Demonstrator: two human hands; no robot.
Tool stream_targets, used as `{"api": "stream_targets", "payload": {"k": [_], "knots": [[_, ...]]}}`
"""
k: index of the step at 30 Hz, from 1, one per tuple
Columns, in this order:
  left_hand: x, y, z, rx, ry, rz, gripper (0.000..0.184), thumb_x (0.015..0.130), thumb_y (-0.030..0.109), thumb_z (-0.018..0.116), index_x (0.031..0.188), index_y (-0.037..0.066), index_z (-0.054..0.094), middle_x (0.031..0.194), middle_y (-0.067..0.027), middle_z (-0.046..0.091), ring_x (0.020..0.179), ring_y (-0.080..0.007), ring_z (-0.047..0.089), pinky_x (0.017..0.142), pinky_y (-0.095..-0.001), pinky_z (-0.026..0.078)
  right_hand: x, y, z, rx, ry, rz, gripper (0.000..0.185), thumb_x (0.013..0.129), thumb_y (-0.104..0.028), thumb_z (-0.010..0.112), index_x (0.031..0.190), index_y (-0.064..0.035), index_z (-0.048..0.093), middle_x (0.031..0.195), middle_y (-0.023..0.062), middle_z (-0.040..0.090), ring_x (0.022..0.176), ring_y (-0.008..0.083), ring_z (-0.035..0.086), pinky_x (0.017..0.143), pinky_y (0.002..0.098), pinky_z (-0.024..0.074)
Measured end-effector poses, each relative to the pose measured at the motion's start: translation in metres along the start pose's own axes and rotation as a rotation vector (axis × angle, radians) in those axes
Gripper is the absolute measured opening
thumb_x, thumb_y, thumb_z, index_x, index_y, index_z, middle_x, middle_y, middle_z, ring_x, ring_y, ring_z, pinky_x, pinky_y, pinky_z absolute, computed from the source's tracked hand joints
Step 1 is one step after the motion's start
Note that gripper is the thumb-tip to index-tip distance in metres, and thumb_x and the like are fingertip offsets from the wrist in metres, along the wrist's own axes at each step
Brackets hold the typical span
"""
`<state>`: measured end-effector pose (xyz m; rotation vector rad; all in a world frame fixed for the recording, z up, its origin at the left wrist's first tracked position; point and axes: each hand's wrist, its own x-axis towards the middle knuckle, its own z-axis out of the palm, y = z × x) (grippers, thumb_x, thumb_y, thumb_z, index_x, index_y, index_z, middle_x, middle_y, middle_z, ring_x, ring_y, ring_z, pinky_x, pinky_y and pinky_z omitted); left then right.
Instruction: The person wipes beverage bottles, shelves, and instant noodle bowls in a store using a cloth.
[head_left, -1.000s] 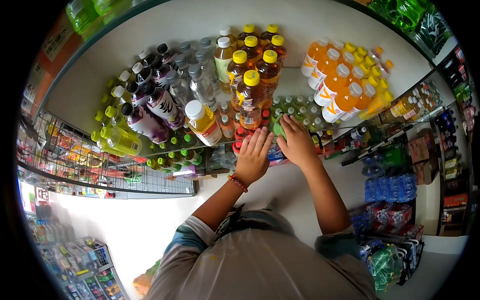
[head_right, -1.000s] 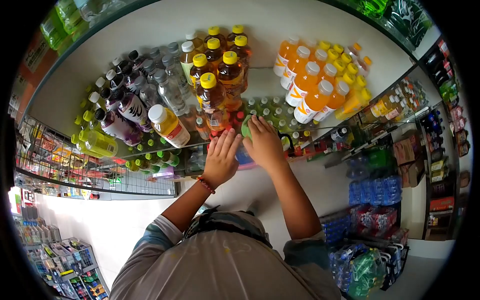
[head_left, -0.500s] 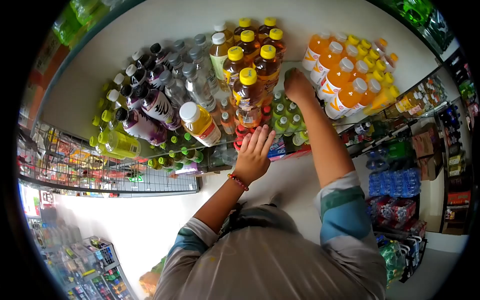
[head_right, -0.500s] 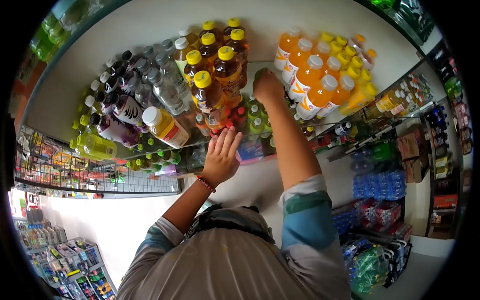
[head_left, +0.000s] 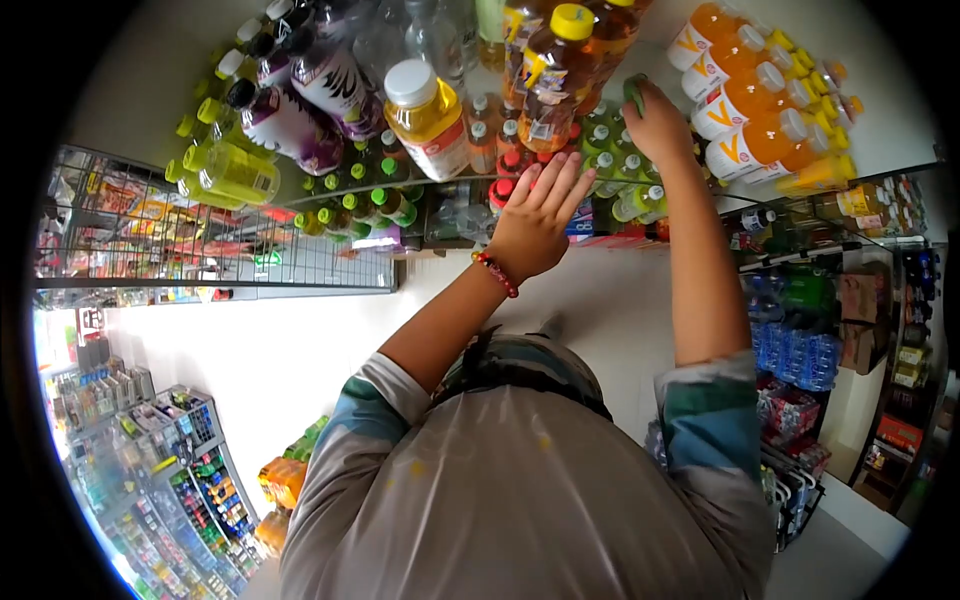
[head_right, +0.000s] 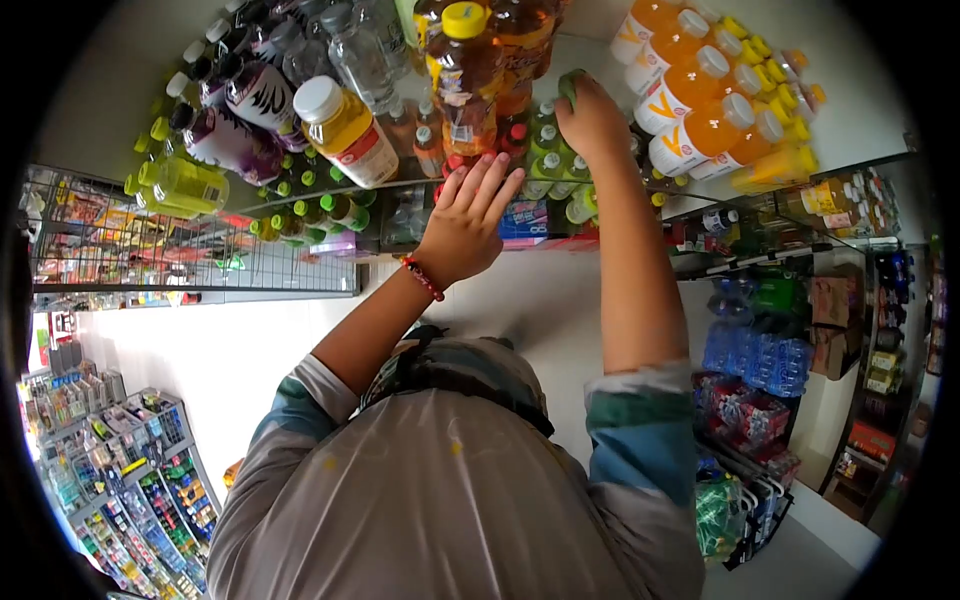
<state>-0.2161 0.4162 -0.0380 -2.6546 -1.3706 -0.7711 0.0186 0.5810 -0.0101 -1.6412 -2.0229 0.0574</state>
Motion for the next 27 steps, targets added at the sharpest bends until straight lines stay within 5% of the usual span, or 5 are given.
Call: {"api": "stream_targets", "payload": {"k": [12,20,23,27], "knots": [[0.001,-0.003,-0.007,0.022,-0.017,0.036,0.082,0.077,0.012,0.064,0.157,0.006,0.044,0.163,-0.0173,0.041,0.150,-0.0334,0.040,0.123,-0.0502,0.027,-0.098,-0.028,-0.034,0.072,-0.003,0.023,0.047,0.099,-0.023,0.060,0.138,0.0021,0.062,0.149,0.0230,0.057,0.141,0.0383,0.052,0.116,0.0454,0.0429],[0.001,0.002,-0.003,-0.015,-0.023,0.006,0.081,0.078,0.012,0.062,0.157,0.004,0.044,0.164,-0.0191,0.039,0.151,-0.0347,0.038,0.124,-0.0521,0.025,-0.058,-0.027,-0.024,-0.039,0.035,0.011,0.037,0.096,-0.027,0.061,0.126,-0.0054,0.067,0.126,0.0197,0.070,0.112,0.0417,0.067,0.094,0.0505,0.0551],[0.002,0.004,-0.006,-0.016,-0.051,-0.008,0.084,0.078,0.015,0.064,0.157,0.003,0.042,0.165,-0.0204,0.037,0.152,-0.0354,0.035,0.124,-0.0531,0.024,-0.043,-0.030,-0.022,-0.050,-0.053,0.093,0.043,0.098,-0.029,0.061,0.133,-0.0043,0.066,0.139,0.0179,0.065,0.121,0.0390,0.065,0.102,0.0449,0.0538],[0.004,0.009,-0.011,-0.081,-0.081,-0.045,0.091,0.077,0.022,0.070,0.159,0.002,0.038,0.165,-0.0232,0.033,0.154,-0.0380,0.031,0.124,-0.0554,0.023,-0.038,-0.023,-0.009,-0.084,0.043,0.025,0.041,0.097,-0.027,0.062,0.131,-0.0036,0.067,0.136,0.0183,0.067,0.119,0.0400,0.066,0.100,0.0456,0.0544]]}}
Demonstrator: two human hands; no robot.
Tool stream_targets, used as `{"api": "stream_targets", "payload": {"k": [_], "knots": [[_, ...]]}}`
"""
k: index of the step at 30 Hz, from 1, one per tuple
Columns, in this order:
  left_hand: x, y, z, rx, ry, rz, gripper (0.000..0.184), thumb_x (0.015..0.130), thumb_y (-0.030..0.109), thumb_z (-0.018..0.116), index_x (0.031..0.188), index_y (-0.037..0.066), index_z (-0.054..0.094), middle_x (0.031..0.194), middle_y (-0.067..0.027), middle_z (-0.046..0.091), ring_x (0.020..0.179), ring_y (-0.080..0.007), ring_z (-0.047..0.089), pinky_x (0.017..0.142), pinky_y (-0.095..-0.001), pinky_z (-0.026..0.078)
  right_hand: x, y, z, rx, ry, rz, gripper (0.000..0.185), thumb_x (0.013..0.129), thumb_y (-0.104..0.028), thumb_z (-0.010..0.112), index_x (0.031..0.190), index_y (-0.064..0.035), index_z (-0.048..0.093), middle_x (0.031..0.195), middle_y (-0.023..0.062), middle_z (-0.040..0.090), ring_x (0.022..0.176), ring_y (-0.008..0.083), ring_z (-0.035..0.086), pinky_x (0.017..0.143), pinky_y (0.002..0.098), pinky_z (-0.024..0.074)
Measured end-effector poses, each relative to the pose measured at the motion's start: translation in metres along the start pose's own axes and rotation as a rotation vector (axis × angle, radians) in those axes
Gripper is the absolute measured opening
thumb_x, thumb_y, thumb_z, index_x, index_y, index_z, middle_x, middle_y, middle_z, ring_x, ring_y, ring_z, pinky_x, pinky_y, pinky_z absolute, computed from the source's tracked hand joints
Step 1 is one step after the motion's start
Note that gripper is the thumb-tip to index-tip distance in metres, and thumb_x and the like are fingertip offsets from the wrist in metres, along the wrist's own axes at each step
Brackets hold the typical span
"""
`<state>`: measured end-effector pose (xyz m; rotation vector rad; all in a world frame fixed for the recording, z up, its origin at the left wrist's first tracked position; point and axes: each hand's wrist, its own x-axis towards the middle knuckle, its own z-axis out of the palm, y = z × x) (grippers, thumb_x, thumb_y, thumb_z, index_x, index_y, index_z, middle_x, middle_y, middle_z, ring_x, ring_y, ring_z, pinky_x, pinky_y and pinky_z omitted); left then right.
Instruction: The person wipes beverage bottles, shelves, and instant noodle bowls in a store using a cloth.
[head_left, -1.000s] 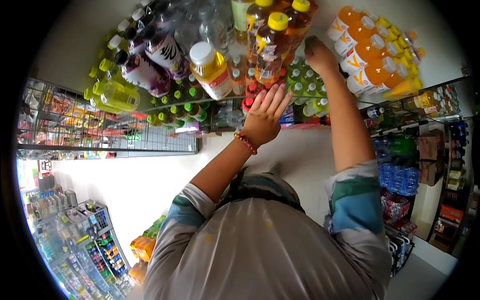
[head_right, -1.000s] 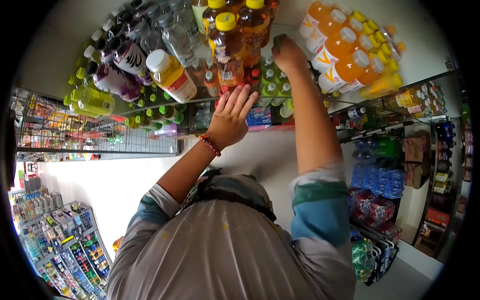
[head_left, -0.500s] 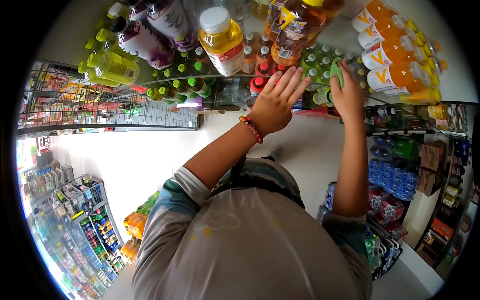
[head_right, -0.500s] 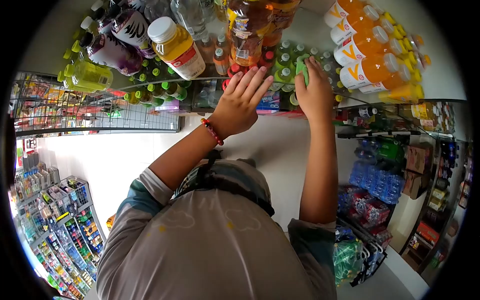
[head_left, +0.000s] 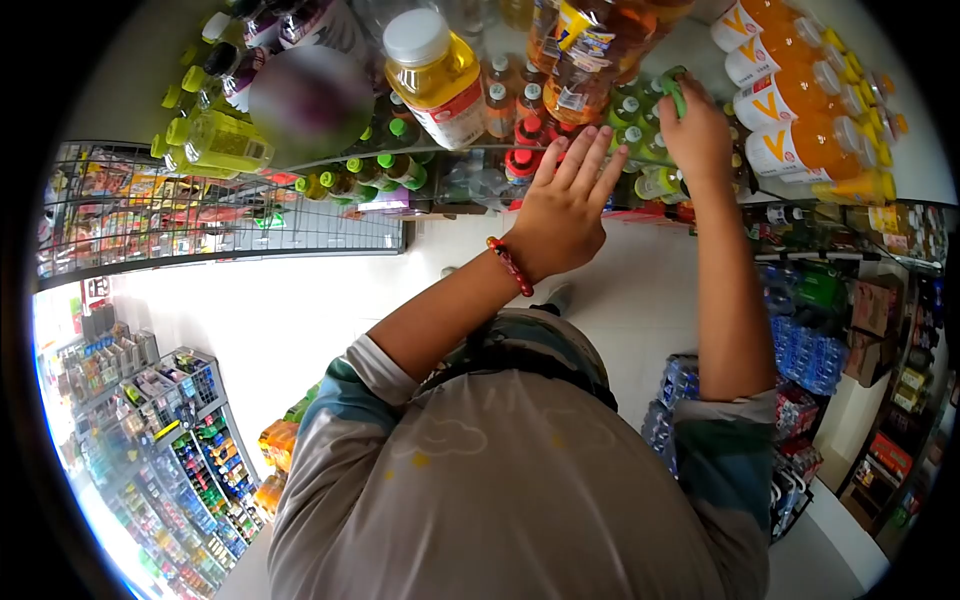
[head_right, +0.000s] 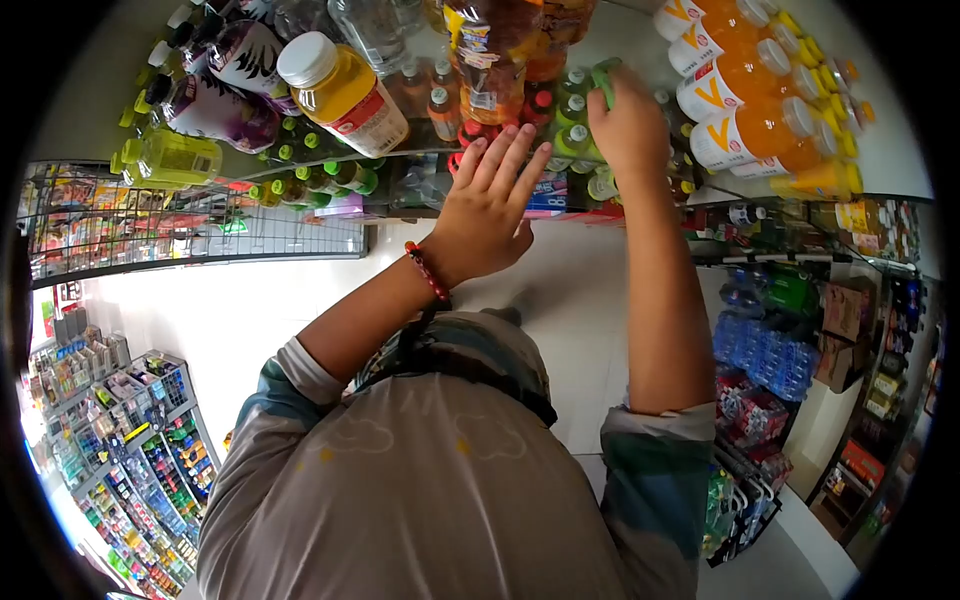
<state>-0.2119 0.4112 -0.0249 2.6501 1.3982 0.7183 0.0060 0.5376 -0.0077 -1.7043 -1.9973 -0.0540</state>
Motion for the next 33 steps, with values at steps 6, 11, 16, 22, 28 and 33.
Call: {"api": "stream_targets", "payload": {"k": [6,11,16,22,28,33], "knots": [[0.000,-0.001,-0.019,-0.151,0.021,-0.018,0.077,0.083,0.019,0.070,0.155,0.005,0.045,0.161,-0.0224,0.039,0.150,-0.0381,0.038,0.122,-0.0536,0.029,0.001,-0.005,-0.001,0.084,0.100,-0.030,0.038,0.096,-0.023,0.064,0.130,-0.0060,0.068,0.131,0.0184,0.069,0.116,0.0402,0.067,0.098,0.0461,0.0551],[-0.036,-0.029,-0.090,-0.524,0.258,-0.127,0.034,0.080,-0.003,0.075,0.113,0.000,0.070,0.127,-0.0168,0.066,0.112,-0.0325,0.067,0.097,-0.0422,0.054,-0.001,-0.005,0.000,0.059,0.166,-0.074,0.037,0.095,-0.025,0.064,0.125,-0.0046,0.066,0.124,0.0182,0.071,0.107,0.0408,0.069,0.091,0.0481,0.0570],[-0.063,-0.071,-0.118,-0.334,0.479,-0.572,0.051,0.093,0.005,0.079,0.137,0.001,0.052,0.122,-0.0132,0.064,0.098,-0.0155,0.065,0.082,-0.0294,0.055,0.000,-0.002,0.005,0.040,0.175,-0.082,0.038,0.094,-0.026,0.063,0.126,-0.0042,0.066,0.125,0.0179,0.071,0.109,0.0396,0.069,0.092,0.0480,0.0568],[-0.045,-0.096,-0.120,0.014,0.370,-0.433,0.052,0.087,0.023,0.086,0.127,0.002,0.060,0.116,-0.0152,0.067,0.099,-0.0334,0.065,0.085,-0.0423,0.053,-0.004,-0.006,0.002,0.000,0.156,-0.045,0.039,0.094,-0.027,0.063,0.126,-0.0045,0.067,0.125,0.0175,0.070,0.108,0.0402,0.068,0.091,0.0483,0.0570],[-0.022,-0.097,-0.104,-0.023,0.339,-0.444,0.054,0.082,0.039,0.088,0.108,0.000,0.061,0.089,-0.0157,0.069,0.081,-0.0372,0.067,0.072,-0.0448,0.054,-0.004,-0.009,0.000,-0.021,0.167,-0.060,0.039,0.094,-0.026,0.063,0.125,-0.0025,0.067,0.128,0.0177,0.070,0.110,0.0396,0.069,0.092,0.0479,0.0571],[-0.010,-0.102,-0.092,-0.016,0.338,-0.460,0.057,0.082,0.043,0.088,0.105,0.001,0.055,0.086,-0.0179,0.068,0.079,-0.0388,0.067,0.067,-0.0453,0.053,-0.003,-0.005,0.002,-0.037,0.130,-0.051,0.042,0.094,-0.027,0.063,0.126,0.0001,0.068,0.132,0.0201,0.069,0.114,0.0396,0.068,0.097,0.0465,0.0562]]}}
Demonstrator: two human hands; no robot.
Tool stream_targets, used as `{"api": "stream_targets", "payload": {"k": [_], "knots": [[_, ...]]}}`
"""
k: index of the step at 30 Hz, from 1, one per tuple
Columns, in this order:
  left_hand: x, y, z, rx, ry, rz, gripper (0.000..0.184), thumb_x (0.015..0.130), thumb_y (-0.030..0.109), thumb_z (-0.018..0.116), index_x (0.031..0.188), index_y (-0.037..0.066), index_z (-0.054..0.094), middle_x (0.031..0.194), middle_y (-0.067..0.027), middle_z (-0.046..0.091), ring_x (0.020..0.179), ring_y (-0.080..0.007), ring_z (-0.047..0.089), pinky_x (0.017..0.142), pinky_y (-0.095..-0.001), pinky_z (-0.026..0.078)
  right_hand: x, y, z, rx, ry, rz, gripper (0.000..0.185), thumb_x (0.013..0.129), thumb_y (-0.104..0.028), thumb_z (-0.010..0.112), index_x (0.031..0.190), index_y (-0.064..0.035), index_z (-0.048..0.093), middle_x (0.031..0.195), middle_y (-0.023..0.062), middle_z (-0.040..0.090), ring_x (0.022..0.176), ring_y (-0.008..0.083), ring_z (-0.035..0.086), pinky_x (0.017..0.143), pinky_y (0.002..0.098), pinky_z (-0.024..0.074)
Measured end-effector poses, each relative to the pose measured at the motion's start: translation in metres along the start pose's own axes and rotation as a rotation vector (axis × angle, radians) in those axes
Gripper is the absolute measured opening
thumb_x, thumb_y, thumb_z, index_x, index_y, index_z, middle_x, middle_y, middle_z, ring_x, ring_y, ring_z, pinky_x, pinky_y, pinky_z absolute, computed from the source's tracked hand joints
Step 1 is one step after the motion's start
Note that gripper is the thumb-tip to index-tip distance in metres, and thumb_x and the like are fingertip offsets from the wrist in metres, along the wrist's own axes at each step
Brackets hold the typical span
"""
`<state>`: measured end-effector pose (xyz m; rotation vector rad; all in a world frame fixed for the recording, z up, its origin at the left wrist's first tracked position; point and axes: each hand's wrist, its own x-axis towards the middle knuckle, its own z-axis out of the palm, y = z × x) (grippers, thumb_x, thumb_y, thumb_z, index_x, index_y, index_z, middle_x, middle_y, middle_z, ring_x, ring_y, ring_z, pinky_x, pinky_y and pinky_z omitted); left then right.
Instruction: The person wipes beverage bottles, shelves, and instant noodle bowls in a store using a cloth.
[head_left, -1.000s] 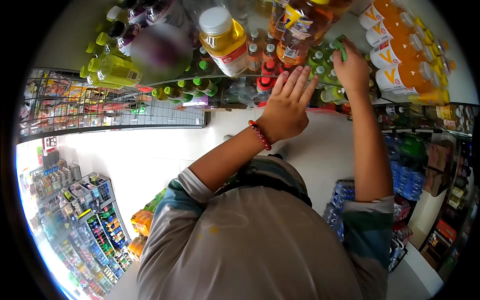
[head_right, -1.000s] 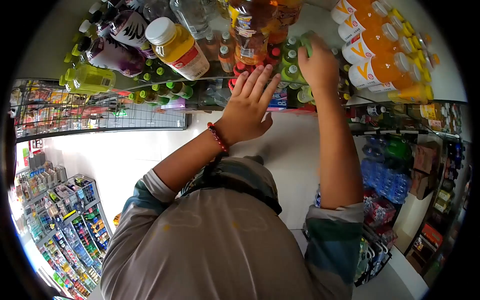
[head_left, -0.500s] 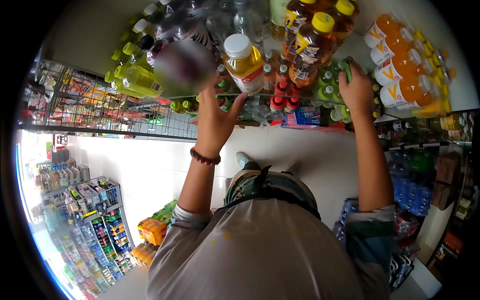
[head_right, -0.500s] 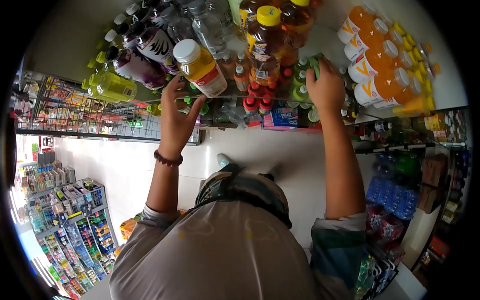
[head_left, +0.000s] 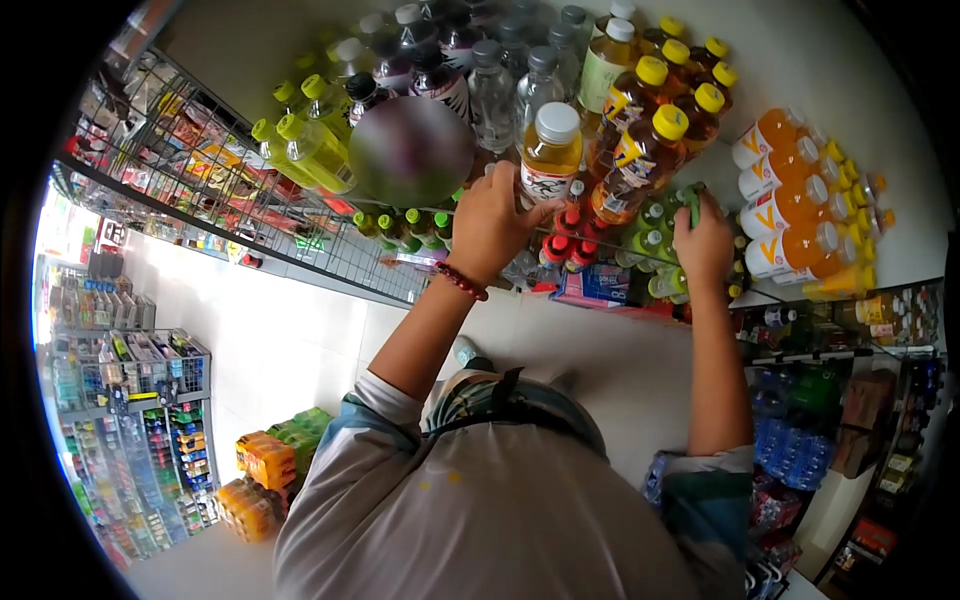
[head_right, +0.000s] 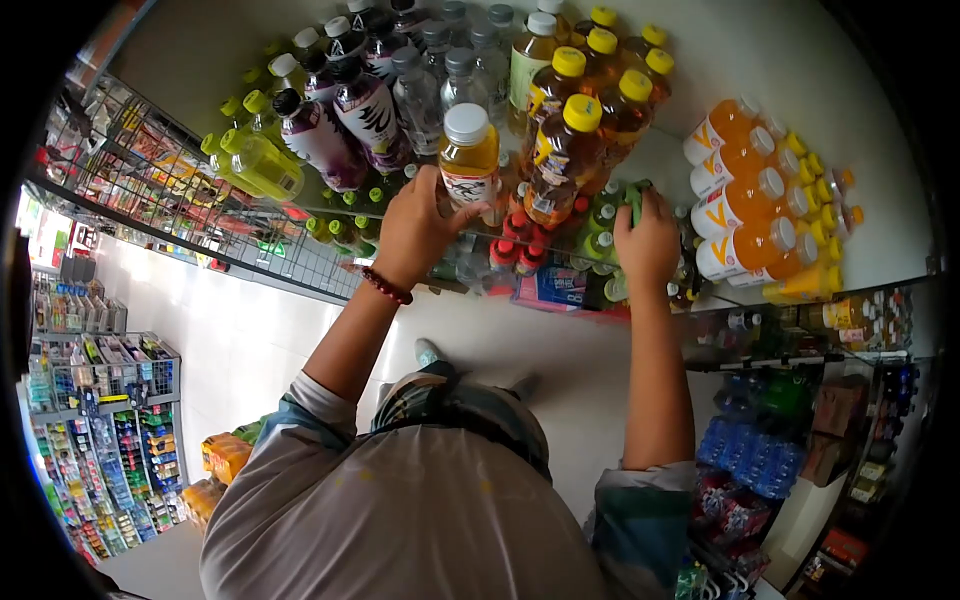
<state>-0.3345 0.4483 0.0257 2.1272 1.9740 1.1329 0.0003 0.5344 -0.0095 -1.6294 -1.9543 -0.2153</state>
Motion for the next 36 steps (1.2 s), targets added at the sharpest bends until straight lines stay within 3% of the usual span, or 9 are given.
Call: {"api": "stream_targets", "payload": {"k": [12,15,18,22,24,30,32,34,36], "knots": [[-0.006,-0.005,-0.012,-0.050,0.042,-0.030,0.050,0.082,0.038,0.087,0.105,0.006,0.057,0.088,-0.0107,0.065,0.085,-0.0339,0.065,0.076,-0.0447,0.052,0.000,-0.011,-0.010,0.019,-0.031,0.019,0.041,0.094,-0.025,0.063,0.126,-0.0006,0.069,0.132,0.0204,0.069,0.116,0.0404,0.068,0.099,0.0467,0.0550],[-0.016,-0.020,-0.045,-0.042,0.197,0.041,0.041,0.083,0.025,0.087,0.111,0.005,0.065,0.104,-0.0135,0.066,0.099,-0.0353,0.064,0.086,-0.0425,0.053,0.001,-0.008,-0.008,0.029,-0.025,0.011,0.041,0.093,-0.024,0.063,0.126,-0.0005,0.069,0.132,0.0208,0.069,0.117,0.0408,0.067,0.100,0.0469,0.0543],[-0.014,-0.036,-0.081,0.266,0.609,0.027,0.060,0.079,0.019,0.091,0.124,-0.002,0.057,0.108,-0.0150,0.064,0.103,-0.0349,0.063,0.092,-0.0431,0.052,0.000,-0.011,-0.007,0.017,-0.022,0.027,0.040,0.093,-0.024,0.064,0.126,-0.0007,0.069,0.132,0.0202,0.069,0.117,0.0406,0.067,0.099,0.0470,0.0544],[0.003,-0.080,-0.082,0.235,0.735,-0.142,0.074,0.077,0.021,0.093,0.131,-0.006,0.050,0.112,-0.0161,0.062,0.102,-0.0331,0.064,0.091,-0.0405,0.053,-0.001,-0.012,-0.008,-0.015,-0.013,0.023,0.038,0.093,-0.024,0.064,0.124,-0.0028,0.069,0.130,0.0189,0.070,0.113,0.0410,0.068,0.094,0.0484,0.0557],[0.012,-0.102,-0.073,-0.207,0.471,-0.285,0.077,0.078,0.022,0.093,0.133,-0.008,0.048,0.113,-0.0175,0.062,0.100,-0.0341,0.065,0.089,-0.0398,0.053,0.000,-0.013,-0.010,-0.004,-0.023,0.010,0.037,0.093,-0.024,0.064,0.124,-0.0038,0.069,0.129,0.0186,0.070,0.111,0.0412,0.068,0.092,0.0489,0.0560],[0.012,-0.112,-0.074,-0.181,0.432,-0.244,0.051,0.082,0.013,0.087,0.123,-0.001,0.060,0.109,-0.0118,0.068,0.098,-0.0211,0.067,0.087,-0.0365,0.055,-0.002,-0.016,-0.013,0.009,-0.043,0.042,0.038,0.094,-0.026,0.064,0.126,-0.0059,0.068,0.129,0.0189,0.070,0.109,0.0417,0.069,0.091,0.0495,0.0561],[-0.006,-0.107,-0.078,-0.449,0.468,-0.150,0.055,0.079,0.012,0.086,0.126,-0.001,0.059,0.113,-0.0150,0.067,0.101,-0.0264,0.068,0.090,-0.0373,0.055,-0.002,-0.009,-0.009,-0.001,-0.041,0.034,0.041,0.095,-0.028,0.063,0.129,-0.0055,0.067,0.131,0.0196,0.069,0.112,0.0414,0.068,0.091,0.0494,0.0560],[-0.034,-0.081,-0.108,-0.677,0.297,-0.179,0.051,0.082,0.007,0.080,0.127,-0.001,0.059,0.115,-0.0089,0.070,0.102,-0.0162,0.068,0.090,-0.0337,0.055,0.000,0.002,-0.005,-0.026,-0.027,0.036,0.042,0.096,-0.029,0.062,0.130,-0.0050,0.067,0.130,0.0199,0.070,0.112,0.0412,0.068,0.092,0.0490,0.0562],[-0.062,-0.061,-0.123,-0.879,0.260,-0.277,0.050,0.082,0.008,0.080,0.127,-0.002,0.059,0.114,-0.0082,0.070,0.101,-0.0165,0.068,0.089,-0.0334,0.055,-0.001,-0.011,-0.010,-0.025,-0.044,0.044,0.042,0.097,-0.030,0.062,0.129,-0.0037,0.069,0.124,0.0209,0.072,0.109,0.0409,0.070,0.092,0.0478,0.0567]]}}
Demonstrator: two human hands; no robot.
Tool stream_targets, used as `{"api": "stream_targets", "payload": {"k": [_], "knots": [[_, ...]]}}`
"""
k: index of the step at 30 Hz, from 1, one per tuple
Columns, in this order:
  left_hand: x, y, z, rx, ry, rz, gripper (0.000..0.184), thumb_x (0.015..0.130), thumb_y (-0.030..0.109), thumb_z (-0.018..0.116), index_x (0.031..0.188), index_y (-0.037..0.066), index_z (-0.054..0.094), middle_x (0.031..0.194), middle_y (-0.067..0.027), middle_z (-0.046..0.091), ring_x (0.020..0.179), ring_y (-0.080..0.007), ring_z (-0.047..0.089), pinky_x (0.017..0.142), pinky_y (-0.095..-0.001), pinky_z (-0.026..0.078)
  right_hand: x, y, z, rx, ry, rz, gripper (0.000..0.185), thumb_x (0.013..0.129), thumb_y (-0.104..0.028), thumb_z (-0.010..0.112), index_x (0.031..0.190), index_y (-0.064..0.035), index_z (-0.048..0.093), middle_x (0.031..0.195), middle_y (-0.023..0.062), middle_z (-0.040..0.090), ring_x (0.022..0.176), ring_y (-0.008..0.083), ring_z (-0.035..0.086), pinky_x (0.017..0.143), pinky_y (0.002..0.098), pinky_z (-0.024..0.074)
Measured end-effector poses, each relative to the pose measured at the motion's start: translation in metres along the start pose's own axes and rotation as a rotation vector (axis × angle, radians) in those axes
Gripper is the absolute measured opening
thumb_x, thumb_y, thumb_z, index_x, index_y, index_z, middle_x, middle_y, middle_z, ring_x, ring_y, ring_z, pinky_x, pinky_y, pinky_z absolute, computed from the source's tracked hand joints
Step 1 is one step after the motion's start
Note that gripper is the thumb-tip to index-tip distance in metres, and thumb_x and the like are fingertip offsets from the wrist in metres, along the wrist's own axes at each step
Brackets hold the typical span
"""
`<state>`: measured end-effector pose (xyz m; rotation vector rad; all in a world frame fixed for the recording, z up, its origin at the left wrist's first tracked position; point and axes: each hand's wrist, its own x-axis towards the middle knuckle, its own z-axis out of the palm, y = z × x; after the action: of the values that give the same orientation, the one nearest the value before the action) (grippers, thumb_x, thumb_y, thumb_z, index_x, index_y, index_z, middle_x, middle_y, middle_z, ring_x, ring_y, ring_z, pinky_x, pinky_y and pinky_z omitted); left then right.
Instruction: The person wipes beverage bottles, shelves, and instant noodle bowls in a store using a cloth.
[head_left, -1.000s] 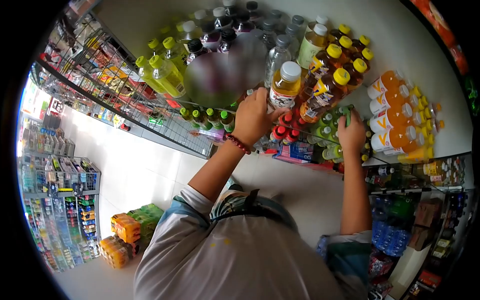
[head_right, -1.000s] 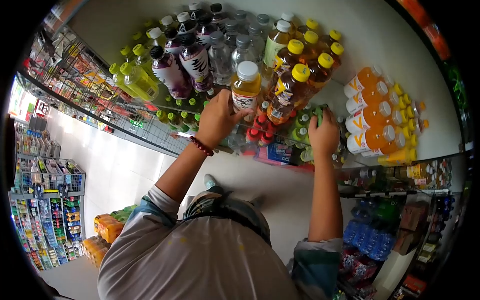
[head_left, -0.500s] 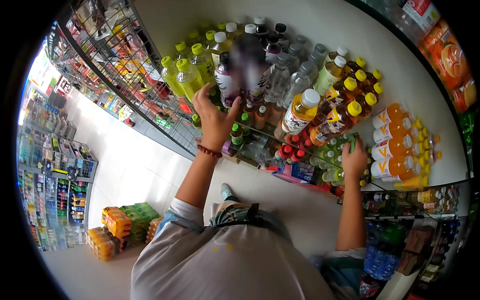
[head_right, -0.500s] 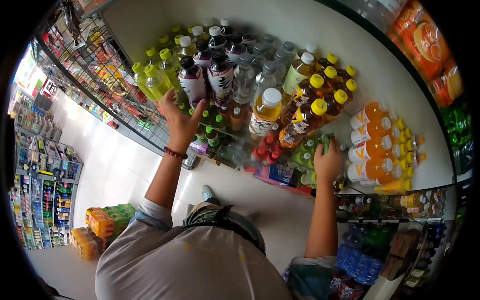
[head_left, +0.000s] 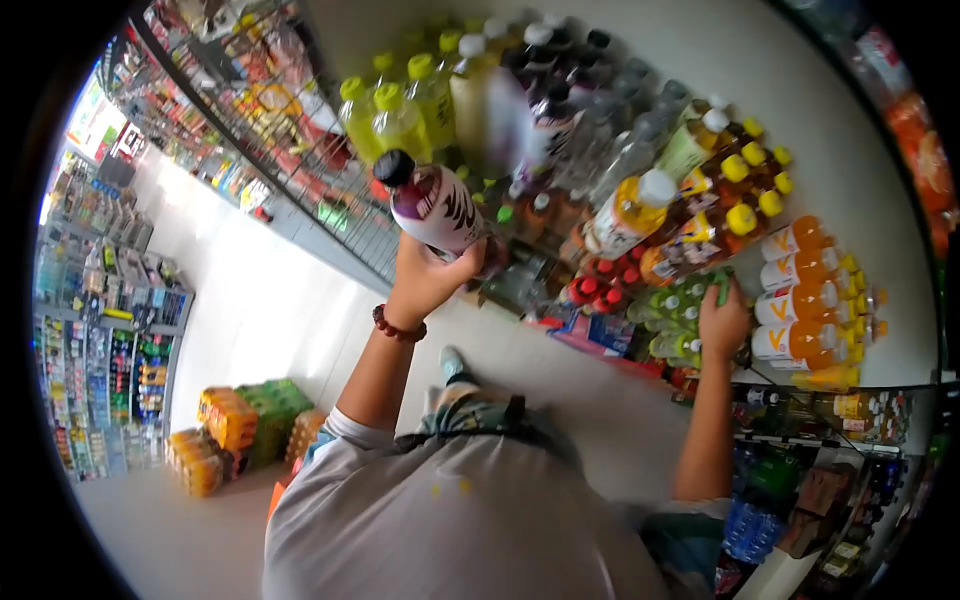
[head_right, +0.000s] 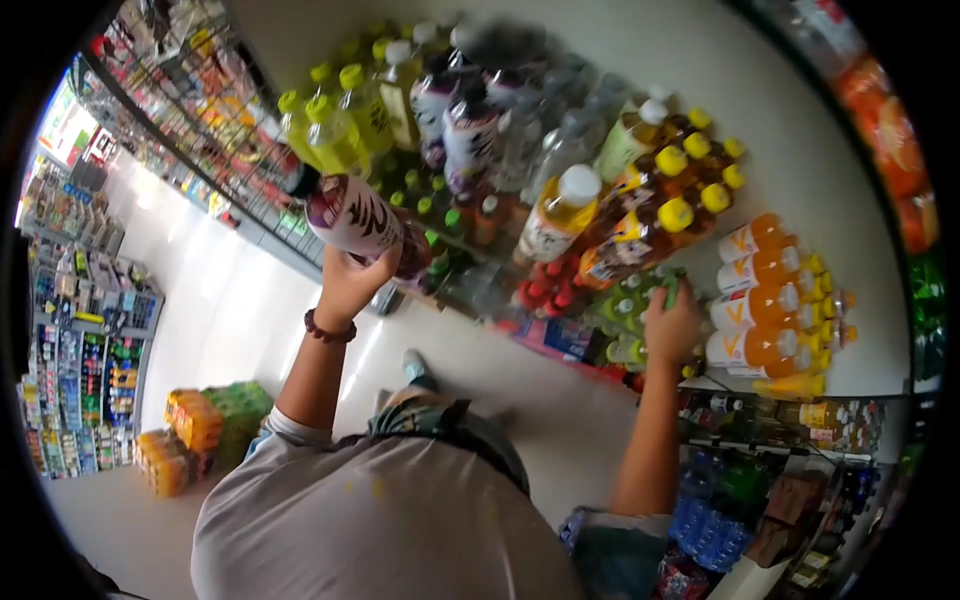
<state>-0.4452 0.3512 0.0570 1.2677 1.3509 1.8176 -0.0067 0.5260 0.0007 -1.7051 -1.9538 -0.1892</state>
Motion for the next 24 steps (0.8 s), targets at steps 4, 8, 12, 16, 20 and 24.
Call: {"api": "stream_targets", "payload": {"k": [4,8,12,16,20,24], "knots": [[-0.041,0.021,-0.008,-0.555,-0.091,-0.251,0.061,0.088,0.035,0.078,0.131,-0.001,0.053,0.113,-0.0145,0.068,0.103,-0.0260,0.070,0.089,-0.0394,0.058,-0.003,0.006,0.006,-0.022,-0.016,-0.006,0.041,0.098,-0.031,0.062,0.127,-0.0034,0.071,0.118,0.0219,0.074,0.105,0.0416,0.071,0.090,0.0476,0.0571],[-0.069,0.023,0.000,-0.876,-0.170,-0.306,0.085,0.088,0.071,0.067,0.131,0.000,0.051,0.102,-0.0158,0.065,0.089,-0.0276,0.070,0.079,-0.0398,0.059,-0.001,-0.005,-0.003,-0.059,-0.020,-0.001,0.042,0.098,-0.031,0.062,0.128,-0.0026,0.070,0.117,0.0223,0.074,0.104,0.0426,0.071,0.089,0.0484,0.0572],[-0.085,0.030,0.009,-0.981,-0.087,-0.486,0.106,0.079,0.099,0.037,0.118,0.002,0.053,0.079,-0.0167,0.059,0.064,-0.0317,0.064,0.063,-0.0420,0.053,-0.001,0.009,0.010,-0.060,-0.021,0.023,0.043,0.099,-0.035,0.061,0.129,-0.0064,0.071,0.117,0.0214,0.074,0.103,0.0427,0.071,0.089,0.0495,0.0568],[-0.095,0.027,0.013,-1.015,-0.042,-0.446,0.099,0.090,0.090,0.028,0.115,-0.001,0.057,0.077,-0.0199,0.063,0.063,-0.0311,0.066,0.061,-0.0408,0.055,0.001,0.014,0.013,-0.131,-0.051,0.038,0.044,0.099,-0.037,0.060,0.130,-0.0084,0.071,0.117,0.0198,0.075,0.101,0.0432,0.071,0.088,0.0502,0.0570],[-0.102,0.025,0.013,-0.964,0.057,-0.436,0.097,0.089,0.088,0.031,0.110,-0.002,0.058,0.076,-0.0207,0.063,0.062,-0.0313,0.066,0.059,-0.0410,0.055,-0.001,0.016,0.014,-0.136,-0.034,0.005,0.045,0.099,-0.040,0.059,0.131,-0.0105,0.071,0.119,0.0187,0.075,0.102,0.0426,0.072,0.087,0.0509,0.0572],[-0.107,0.024,0.011,-0.928,0.103,-0.436,0.096,0.088,0.087,0.032,0.109,-0.003,0.058,0.077,-0.0211,0.063,0.062,-0.0319,0.066,0.059,-0.0409,0.055,-0.003,0.015,0.012,-0.166,-0.072,0.044,0.046,0.100,-0.043,0.058,0.132,-0.0122,0.071,0.119,0.0185,0.075,0.103,0.0416,0.072,0.088,0.0508,0.0573]]}}
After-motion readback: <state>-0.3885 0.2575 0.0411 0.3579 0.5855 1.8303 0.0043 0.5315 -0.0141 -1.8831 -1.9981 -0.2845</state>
